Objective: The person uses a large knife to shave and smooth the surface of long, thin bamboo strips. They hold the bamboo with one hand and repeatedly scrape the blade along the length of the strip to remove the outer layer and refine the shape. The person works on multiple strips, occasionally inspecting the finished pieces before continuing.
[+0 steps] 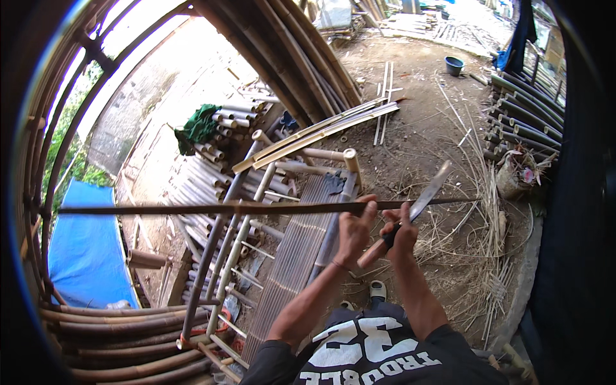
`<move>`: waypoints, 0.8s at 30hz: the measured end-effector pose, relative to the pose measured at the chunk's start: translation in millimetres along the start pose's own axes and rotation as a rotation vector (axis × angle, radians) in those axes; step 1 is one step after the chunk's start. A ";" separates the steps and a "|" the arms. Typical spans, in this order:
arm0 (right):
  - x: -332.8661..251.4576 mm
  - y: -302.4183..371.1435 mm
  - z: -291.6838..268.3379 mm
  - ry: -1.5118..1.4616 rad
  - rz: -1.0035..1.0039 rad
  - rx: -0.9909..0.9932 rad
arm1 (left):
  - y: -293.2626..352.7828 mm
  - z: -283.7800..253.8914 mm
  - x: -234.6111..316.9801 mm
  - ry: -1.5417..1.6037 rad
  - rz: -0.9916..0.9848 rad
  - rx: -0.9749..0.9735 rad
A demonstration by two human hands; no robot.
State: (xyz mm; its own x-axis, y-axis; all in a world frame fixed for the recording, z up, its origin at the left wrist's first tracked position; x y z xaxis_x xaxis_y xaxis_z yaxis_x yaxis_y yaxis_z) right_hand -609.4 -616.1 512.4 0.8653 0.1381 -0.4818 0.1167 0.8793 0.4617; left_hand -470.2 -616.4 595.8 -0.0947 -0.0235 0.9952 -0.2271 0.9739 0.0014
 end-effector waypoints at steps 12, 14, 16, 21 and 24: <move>-98.9 -58.1 10.7 0.259 -0.242 -0.060 | 74.4 -79.1 65.5 -1.331 0.321 -0.279; -123.4 -66.1 31.2 0.365 -0.328 -0.120 | 73.7 -106.1 -5.9 -1.232 -0.309 -0.742; -143.7 -70.6 51.2 0.505 -0.377 -0.166 | 82.9 -93.2 -27.4 -0.552 -0.423 -0.809; -157.5 -53.3 76.1 1.304 -0.569 -0.223 | 75.7 -59.9 -49.6 -0.047 -0.394 -0.653; -119.5 -16.6 73.8 1.591 -0.743 -0.409 | 53.6 -43.9 -44.5 -0.127 -0.283 -0.497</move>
Point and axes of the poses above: each hand's wrist, its own y-axis away from the middle knuckle, its own z-axis out of the palm, x = y × z, the point moved 8 cm from there along -y, towards the middle knuckle, and after that the axes turned 13 degrees about -y, right-handed, at the moved point
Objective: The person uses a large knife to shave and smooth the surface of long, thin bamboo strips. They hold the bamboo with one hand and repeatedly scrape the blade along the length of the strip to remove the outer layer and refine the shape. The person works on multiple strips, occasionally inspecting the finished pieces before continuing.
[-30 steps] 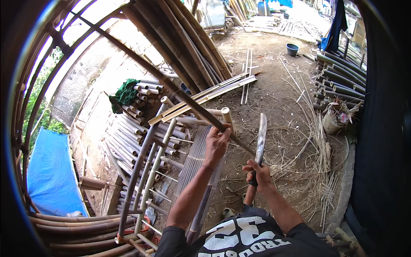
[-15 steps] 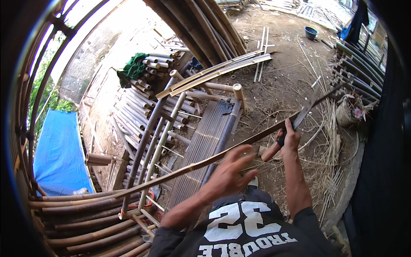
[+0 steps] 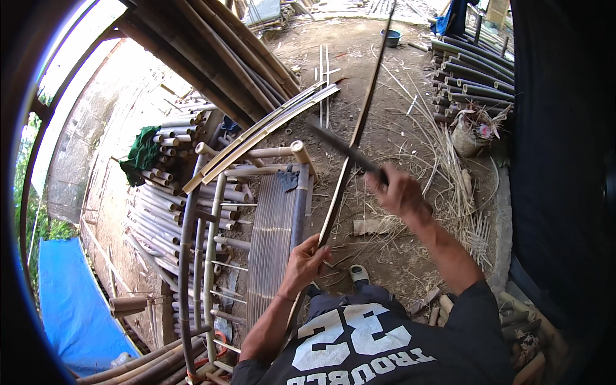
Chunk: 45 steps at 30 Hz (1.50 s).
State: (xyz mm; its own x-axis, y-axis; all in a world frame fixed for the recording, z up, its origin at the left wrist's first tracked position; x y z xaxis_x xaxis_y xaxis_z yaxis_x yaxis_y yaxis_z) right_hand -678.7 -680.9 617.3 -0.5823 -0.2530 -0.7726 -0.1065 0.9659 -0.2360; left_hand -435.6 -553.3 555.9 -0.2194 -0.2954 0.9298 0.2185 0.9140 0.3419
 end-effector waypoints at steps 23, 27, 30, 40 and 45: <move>-11.5 -13.5 4.0 0.181 -0.156 -0.009 | 49.4 -16.9 4.8 -0.279 0.049 0.301; -52.8 -9.5 2.8 0.274 -0.525 -0.067 | 57.1 -16.8 9.2 -0.363 0.036 0.293; -3.3 -34.1 -32.4 0.203 -0.013 0.045 | 71.0 -11.1 6.0 -0.443 -0.015 0.290; 22.9 -51.5 -57.8 0.331 -0.046 0.048 | 85.6 -8.7 -18.1 -0.455 -0.051 0.206; 32.6 -31.7 -42.2 0.149 -0.127 -0.031 | 73.7 8.9 -8.6 0.066 -0.029 0.000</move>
Point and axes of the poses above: each hand's wrist, its own y-axis away from the middle knuckle, its own z-axis out of the palm, x = y × z, the point moved 8 cm from there along -y, towards the middle knuckle, and after that the axes turned 13 degrees about -y, right-handed, at the moved point
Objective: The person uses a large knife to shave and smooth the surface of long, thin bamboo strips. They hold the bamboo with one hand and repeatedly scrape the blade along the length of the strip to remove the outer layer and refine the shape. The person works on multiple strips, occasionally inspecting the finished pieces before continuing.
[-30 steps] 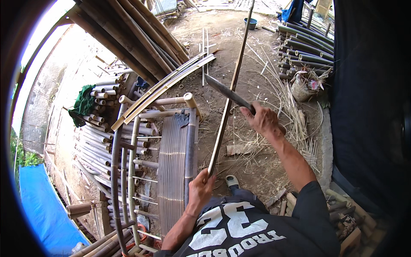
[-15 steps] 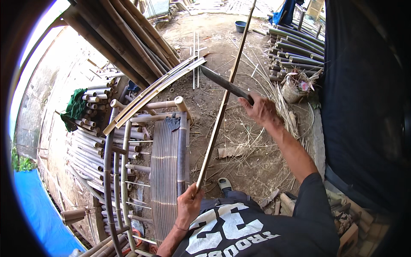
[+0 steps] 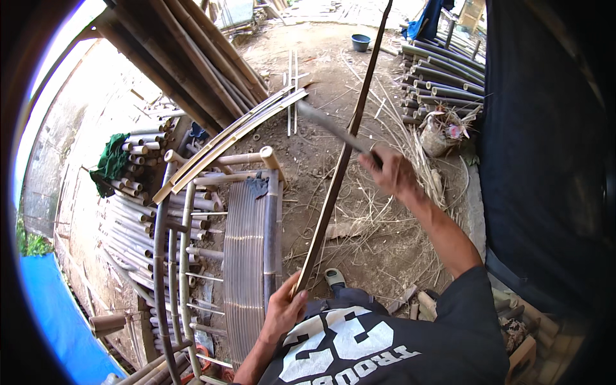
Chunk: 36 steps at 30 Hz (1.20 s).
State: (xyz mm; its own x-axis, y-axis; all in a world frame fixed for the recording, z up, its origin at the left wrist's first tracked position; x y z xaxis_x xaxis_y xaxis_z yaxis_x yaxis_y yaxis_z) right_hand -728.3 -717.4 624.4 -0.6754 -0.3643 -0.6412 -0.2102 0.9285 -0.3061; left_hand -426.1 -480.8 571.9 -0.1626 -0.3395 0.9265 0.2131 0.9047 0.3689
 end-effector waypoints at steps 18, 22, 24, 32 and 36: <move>-111.1 68.6 49.2 -0.082 -0.187 -0.149 | -24.4 12.9 60.6 0.061 0.012 -0.111; -73.7 55.5 13.2 -0.140 0.214 0.149 | -16.1 14.1 52.2 0.058 -0.004 -0.121; -73.7 46.4 9.5 -0.092 0.123 0.092 | -9.7 14.7 43.4 0.022 -0.054 -0.130; -29.6 32.3 -30.3 0.022 0.135 0.309 | 15.5 7.4 20.4 -0.069 -0.039 -0.132; -25.8 18.8 -34.7 0.002 0.056 0.207 | 25.9 1.3 12.8 -0.007 -0.032 -0.091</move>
Point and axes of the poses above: each hand's wrist, its own y-axis away from the middle knuckle, its own z-axis out of the palm, x = y × z, the point moved 8 cm from there along -y, towards the middle knuckle, and after that the axes turned 13 degrees about -y, right-handed, at the moved point
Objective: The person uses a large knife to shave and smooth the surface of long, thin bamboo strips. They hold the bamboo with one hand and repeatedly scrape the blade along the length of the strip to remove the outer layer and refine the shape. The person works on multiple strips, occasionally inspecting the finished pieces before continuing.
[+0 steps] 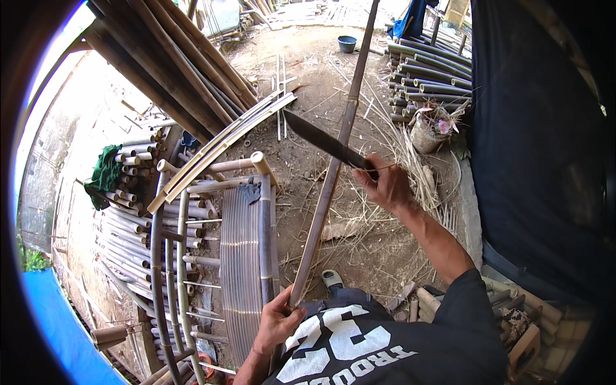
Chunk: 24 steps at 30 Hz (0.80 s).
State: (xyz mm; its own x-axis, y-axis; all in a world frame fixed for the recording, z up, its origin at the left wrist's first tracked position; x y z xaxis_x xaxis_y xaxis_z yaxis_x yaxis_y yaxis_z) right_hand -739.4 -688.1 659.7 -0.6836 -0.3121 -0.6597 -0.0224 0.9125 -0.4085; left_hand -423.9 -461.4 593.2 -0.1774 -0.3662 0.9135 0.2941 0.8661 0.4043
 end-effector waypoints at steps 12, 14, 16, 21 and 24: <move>-6.1 1.6 13.2 -1.126 0.215 0.166 | 20.7 -1.0 -21.3 -0.433 -0.060 -0.366; -18.1 9.6 23.6 -1.144 0.228 0.169 | 1.2 -13.1 2.2 -0.946 0.074 -0.438; -34.9 12.7 41.6 -1.207 0.298 0.081 | -35.9 -16.1 44.8 -0.673 0.257 -0.237; -75.1 11.0 54.6 -1.099 0.206 -0.146 | -100.0 25.9 81.5 0.352 0.235 -0.425; -73.9 19.1 38.6 -0.393 0.069 -0.052 | -117.1 14.9 79.8 0.201 0.194 -0.144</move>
State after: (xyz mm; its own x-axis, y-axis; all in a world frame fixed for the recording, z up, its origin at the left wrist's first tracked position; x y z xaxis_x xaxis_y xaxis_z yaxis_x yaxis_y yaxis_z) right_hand -661.1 -657.8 676.2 -0.3543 -0.3179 -0.8795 -0.0304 0.9439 -0.3289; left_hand -486.5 -587.0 618.1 0.0800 -0.2710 0.9593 0.4371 0.8744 0.2105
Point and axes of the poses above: each hand's wrist, its own y-axis away from the middle knuckle, its own z-axis out of the palm, x = y × z, the point moved 8 cm from there along -y, towards the middle knuckle, and after that the axes turned 13 degrees about -y, right-handed, at the moved point
